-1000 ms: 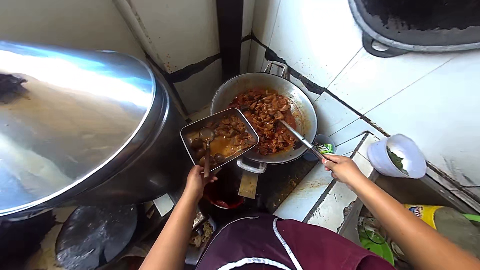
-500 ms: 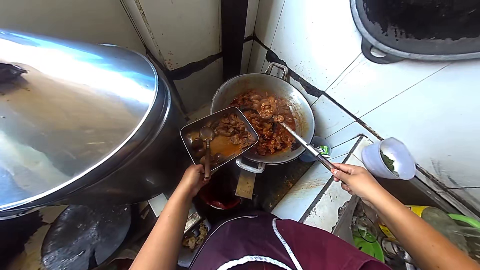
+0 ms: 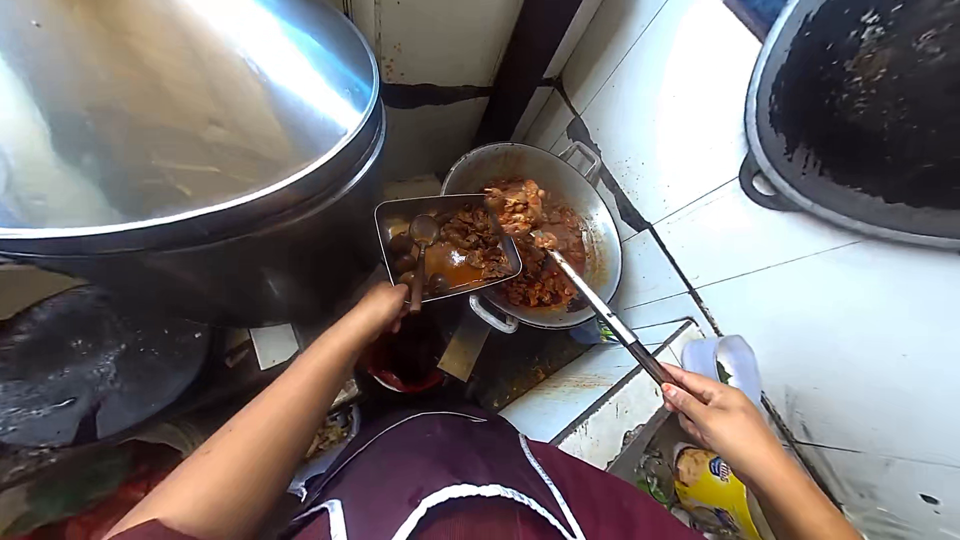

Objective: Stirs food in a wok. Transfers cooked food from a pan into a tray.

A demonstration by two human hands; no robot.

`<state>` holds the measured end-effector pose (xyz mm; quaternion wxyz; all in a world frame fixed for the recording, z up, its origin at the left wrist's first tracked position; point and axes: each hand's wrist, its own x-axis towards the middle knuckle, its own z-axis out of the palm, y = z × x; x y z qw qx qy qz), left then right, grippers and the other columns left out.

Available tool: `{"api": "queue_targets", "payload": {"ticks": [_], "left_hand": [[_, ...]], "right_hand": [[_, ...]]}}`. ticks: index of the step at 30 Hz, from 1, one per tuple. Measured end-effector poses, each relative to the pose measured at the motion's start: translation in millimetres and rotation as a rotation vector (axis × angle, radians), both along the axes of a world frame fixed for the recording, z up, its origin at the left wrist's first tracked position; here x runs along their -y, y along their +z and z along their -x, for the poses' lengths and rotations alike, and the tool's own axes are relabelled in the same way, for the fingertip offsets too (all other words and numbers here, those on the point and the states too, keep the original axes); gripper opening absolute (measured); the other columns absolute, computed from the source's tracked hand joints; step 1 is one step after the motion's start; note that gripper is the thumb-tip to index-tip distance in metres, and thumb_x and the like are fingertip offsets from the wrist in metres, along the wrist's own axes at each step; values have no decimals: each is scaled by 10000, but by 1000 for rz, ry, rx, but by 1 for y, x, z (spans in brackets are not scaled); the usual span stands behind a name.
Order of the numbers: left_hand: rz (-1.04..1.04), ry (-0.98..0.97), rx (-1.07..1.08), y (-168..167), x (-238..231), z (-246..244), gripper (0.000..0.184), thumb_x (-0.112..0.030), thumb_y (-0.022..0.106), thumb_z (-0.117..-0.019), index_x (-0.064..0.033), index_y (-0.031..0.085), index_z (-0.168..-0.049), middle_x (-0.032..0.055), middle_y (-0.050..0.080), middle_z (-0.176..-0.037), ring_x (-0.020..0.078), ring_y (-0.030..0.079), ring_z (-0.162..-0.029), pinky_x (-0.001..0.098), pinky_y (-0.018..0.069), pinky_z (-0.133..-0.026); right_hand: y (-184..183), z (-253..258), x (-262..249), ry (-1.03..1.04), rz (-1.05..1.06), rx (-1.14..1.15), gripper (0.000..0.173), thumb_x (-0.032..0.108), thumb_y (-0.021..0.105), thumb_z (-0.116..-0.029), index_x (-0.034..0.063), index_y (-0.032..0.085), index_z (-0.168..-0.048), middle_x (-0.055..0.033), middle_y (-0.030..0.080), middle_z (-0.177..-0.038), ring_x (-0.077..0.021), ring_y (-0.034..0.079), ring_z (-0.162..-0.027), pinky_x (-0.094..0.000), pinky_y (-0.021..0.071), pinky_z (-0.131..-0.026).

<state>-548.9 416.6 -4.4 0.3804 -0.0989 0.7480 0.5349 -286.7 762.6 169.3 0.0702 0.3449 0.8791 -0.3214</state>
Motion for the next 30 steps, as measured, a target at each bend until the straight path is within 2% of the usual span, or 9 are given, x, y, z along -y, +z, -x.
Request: {"api": "queue_targets", "payload": {"ticks": [4,8,12,15,20,22,24,28,30], "left_hand": [[-17,-24,-32,-8,2,-1,322,-245,359,-1084,-27,568,-971,26,472,-634,106,430,-471,261,402,-485],[-92,-37,-20,-13,5,-3,332,-263,334,-1100,-40,563,-1009,12,464,-642,96,417,-478,252,392,-484],[-155,-34,-36,-19,9,-9,317,-284,339,-1098,-71,536,-969,-10,435,-606,73,398,-454,219,373,-464],[-155,-57,-36,-16,10,-8,322,-289,347,-1104,-67,540,-972,3,448,-609,89,421,-458,236,397,-471],[-178,-18,20,-15,7,-5,291,-257,332,-1105,-71,532,-1003,-1,461,-608,79,426,-463,220,391,-469],[-212,52,45,-16,5,-7,277,-214,336,-1090,-75,539,-964,-7,483,-606,64,407,-452,205,357,-446],[-241,91,47,-18,3,-9,269,-177,330,-1078,-83,515,-906,-17,452,-593,55,369,-431,195,325,-422],[-256,138,51,-26,-1,-10,244,-123,332,-1058,-92,489,-874,-26,432,-569,38,343,-414,175,289,-404],[-246,136,53,-27,-2,-9,272,-127,324,-1064,-104,484,-845,-35,421,-558,33,331,-412,172,277,-403]], "right_hand": [[3,21,21,141,-98,113,347,174,577,-1042,153,659,-1378,-16,711,-936,-94,583,-658,-311,486,-610],[11,23,30,316,-404,125,376,254,590,-1039,234,648,-1410,-75,742,-1138,-262,708,-974,-595,543,-851],[24,9,31,526,-893,-84,384,286,547,-1026,186,678,-1373,-172,723,-995,-404,708,-790,-606,523,-580],[28,4,29,555,-1035,-146,390,292,517,-1036,157,685,-1360,-178,714,-962,-400,697,-730,-564,512,-528],[36,-14,0,260,-539,26,369,243,602,-1021,233,672,-1383,-114,740,-1153,-314,711,-979,-638,535,-810],[38,-17,-18,87,-272,66,360,184,583,-1040,190,650,-1395,-48,727,-1022,-137,611,-718,-390,502,-642],[42,-14,-33,-9,-163,101,366,162,531,-1073,165,610,-1431,-57,694,-945,-106,522,-597,-311,440,-548],[46,9,-52,76,-528,300,406,223,532,-1072,200,582,-1475,-240,705,-1150,-457,664,-1038,-718,476,-871],[44,24,-48,84,-725,430,410,245,547,-1064,206,583,-1470,-284,686,-1169,-530,648,-1069,-749,472,-823]]}}
